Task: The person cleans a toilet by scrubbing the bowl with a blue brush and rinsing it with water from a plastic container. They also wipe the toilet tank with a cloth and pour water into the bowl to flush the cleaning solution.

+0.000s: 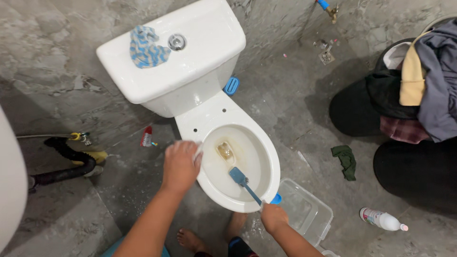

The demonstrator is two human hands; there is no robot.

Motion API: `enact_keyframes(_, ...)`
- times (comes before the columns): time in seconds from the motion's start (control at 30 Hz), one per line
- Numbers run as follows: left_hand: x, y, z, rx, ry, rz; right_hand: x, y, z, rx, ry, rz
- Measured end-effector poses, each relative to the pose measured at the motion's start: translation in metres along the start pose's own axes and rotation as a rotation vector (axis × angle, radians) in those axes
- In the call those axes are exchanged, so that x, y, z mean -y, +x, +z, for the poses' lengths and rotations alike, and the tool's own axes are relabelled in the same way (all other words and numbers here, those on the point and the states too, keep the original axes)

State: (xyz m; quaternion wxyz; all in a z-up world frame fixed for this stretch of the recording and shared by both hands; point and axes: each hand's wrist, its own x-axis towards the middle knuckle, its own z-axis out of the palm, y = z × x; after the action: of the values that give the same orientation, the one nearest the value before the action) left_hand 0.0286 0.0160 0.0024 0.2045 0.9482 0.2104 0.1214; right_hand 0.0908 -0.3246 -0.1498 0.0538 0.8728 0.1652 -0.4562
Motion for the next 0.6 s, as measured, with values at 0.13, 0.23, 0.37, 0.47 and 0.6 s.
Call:
enact_keyframes(0.13, -0.006, 0.01, 0.023, 0.05, -0.08, -0.145, -0.008, 0.006, 0.008, 0.014, -0.037, 0.0)
enact_keyframes(0.23, -0.01, -0.018, 0.056, 0.138, -0.166, -0.272, 0.008, 0.041, 0.015, 0.057, -0.023, 0.004)
enact_keyframes(0.37, -0.012, -0.061, 0.097, 0.16, -0.255, -0.469, 0.029, 0.095, 0.031, 0.03, 0.059, -0.009)
enact_keyframes(0.47, -0.013, -0.091, 0.116, 0.145, -0.382, -0.63, -0.014, 0.066, 0.048, 0.068, -0.018, -0.008)
enact_keyframes(0.6, -0.007, -0.116, 0.13, 0.155, -0.394, -0.716, -0.049, 0.05, 0.045, 0.107, 0.026, -0.064)
